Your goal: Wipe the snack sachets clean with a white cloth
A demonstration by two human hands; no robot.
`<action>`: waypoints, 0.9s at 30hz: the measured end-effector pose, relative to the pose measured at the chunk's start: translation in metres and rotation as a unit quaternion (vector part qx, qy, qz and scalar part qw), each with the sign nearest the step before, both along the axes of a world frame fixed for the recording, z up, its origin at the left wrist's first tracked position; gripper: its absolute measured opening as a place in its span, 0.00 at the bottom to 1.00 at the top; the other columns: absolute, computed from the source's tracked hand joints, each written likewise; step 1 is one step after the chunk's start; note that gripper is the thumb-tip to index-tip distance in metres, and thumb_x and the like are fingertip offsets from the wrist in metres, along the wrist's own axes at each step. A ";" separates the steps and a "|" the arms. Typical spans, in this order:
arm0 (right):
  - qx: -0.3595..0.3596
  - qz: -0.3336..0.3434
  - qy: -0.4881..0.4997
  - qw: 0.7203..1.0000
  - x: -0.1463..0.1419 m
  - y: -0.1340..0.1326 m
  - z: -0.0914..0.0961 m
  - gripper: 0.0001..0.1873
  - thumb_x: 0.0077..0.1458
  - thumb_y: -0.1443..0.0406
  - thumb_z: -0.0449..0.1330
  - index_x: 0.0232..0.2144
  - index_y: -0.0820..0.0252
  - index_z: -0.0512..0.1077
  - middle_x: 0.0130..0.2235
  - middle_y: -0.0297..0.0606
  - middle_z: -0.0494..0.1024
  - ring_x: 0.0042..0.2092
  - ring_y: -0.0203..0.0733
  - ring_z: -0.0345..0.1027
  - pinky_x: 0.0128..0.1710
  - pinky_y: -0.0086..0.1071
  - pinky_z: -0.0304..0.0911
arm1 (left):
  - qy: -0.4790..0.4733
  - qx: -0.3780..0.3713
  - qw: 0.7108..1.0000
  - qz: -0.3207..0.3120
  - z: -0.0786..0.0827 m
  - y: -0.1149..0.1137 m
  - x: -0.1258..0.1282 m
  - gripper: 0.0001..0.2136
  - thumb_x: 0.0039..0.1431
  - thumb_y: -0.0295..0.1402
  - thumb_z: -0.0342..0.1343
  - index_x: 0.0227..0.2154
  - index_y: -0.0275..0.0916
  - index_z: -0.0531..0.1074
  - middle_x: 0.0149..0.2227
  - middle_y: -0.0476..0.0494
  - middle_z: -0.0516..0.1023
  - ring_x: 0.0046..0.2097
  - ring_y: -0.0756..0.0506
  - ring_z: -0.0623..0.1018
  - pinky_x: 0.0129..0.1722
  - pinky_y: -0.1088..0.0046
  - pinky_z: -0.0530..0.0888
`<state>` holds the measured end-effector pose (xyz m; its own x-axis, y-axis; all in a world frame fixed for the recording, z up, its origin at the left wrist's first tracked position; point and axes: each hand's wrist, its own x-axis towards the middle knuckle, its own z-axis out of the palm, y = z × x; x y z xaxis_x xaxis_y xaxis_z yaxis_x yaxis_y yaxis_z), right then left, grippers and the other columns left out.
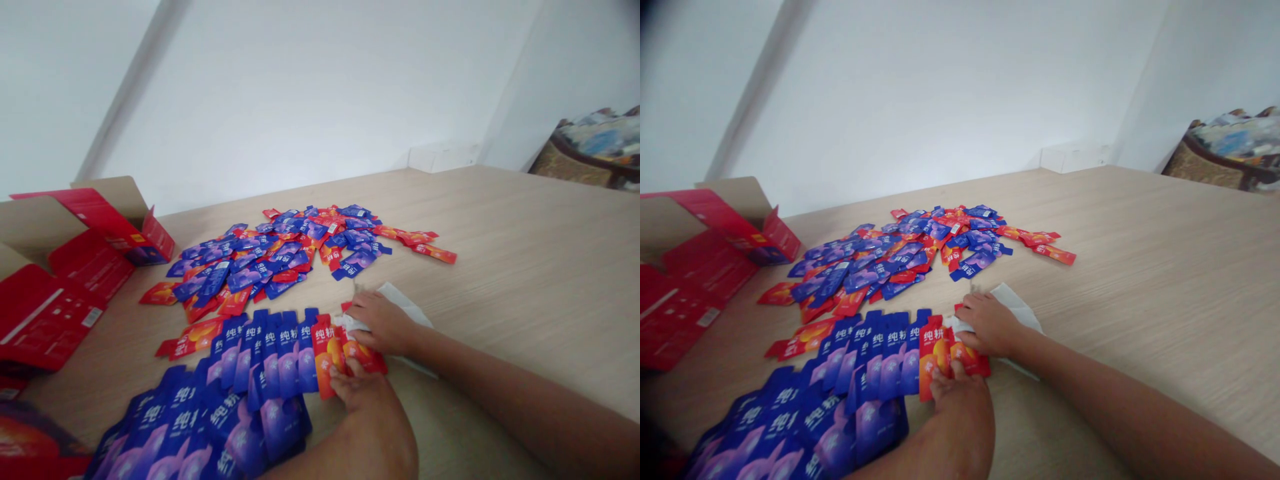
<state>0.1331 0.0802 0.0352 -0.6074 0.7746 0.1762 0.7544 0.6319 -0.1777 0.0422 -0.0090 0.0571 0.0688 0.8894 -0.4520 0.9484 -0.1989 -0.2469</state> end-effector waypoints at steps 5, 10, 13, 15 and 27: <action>0.034 -0.071 0.009 0.997 0.008 0.009 0.005 0.15 0.54 0.58 0.55 0.39 0.61 0.70 0.39 0.43 0.68 0.43 0.46 0.58 0.43 0.39 0.52 | -0.021 -0.020 1.000 0.002 0.003 0.000 -0.001 0.24 0.53 0.17 0.41 0.54 0.31 0.62 0.57 0.29 0.57 0.54 0.28 0.63 0.51 0.45 0.64; 0.014 0.023 0.024 0.999 0.006 -0.002 0.003 0.15 0.51 0.59 0.57 0.39 0.61 0.70 0.40 0.42 0.68 0.42 0.45 0.59 0.43 0.38 0.53 | -0.002 -0.007 1.000 0.000 0.000 -0.001 0.000 0.24 0.53 0.17 0.41 0.55 0.28 0.60 0.57 0.28 0.57 0.54 0.29 0.64 0.52 0.49 0.64; -0.003 0.017 0.015 1.000 0.006 0.004 -0.002 0.15 0.53 0.58 0.56 0.39 0.61 0.69 0.40 0.42 0.68 0.43 0.45 0.59 0.43 0.37 0.53 | -0.015 0.005 1.000 0.004 0.000 -0.001 0.000 0.24 0.53 0.16 0.42 0.55 0.31 0.61 0.57 0.29 0.58 0.55 0.29 0.63 0.52 0.48 0.65; 0.001 -0.026 0.006 1.000 0.009 0.010 -0.002 0.15 0.55 0.57 0.54 0.39 0.62 0.69 0.40 0.43 0.68 0.43 0.46 0.59 0.43 0.38 0.53 | -0.012 0.011 1.000 -0.001 0.001 -0.001 0.000 0.24 0.53 0.17 0.43 0.54 0.31 0.62 0.57 0.29 0.59 0.54 0.29 0.63 0.51 0.48 0.65; -0.008 0.012 0.008 1.000 -0.001 -0.004 0.000 0.15 0.53 0.57 0.56 0.40 0.61 0.70 0.41 0.43 0.68 0.43 0.47 0.59 0.42 0.39 0.52 | -0.004 -0.009 1.000 0.006 0.002 0.001 -0.001 0.24 0.53 0.17 0.40 0.54 0.30 0.62 0.56 0.27 0.60 0.55 0.30 0.63 0.52 0.49 0.64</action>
<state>0.1318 0.0762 0.0349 -0.6236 0.7621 0.1742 0.7356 0.6474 -0.1993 0.0416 -0.0085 0.0591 0.0613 0.8819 -0.4675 0.9528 -0.1912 -0.2357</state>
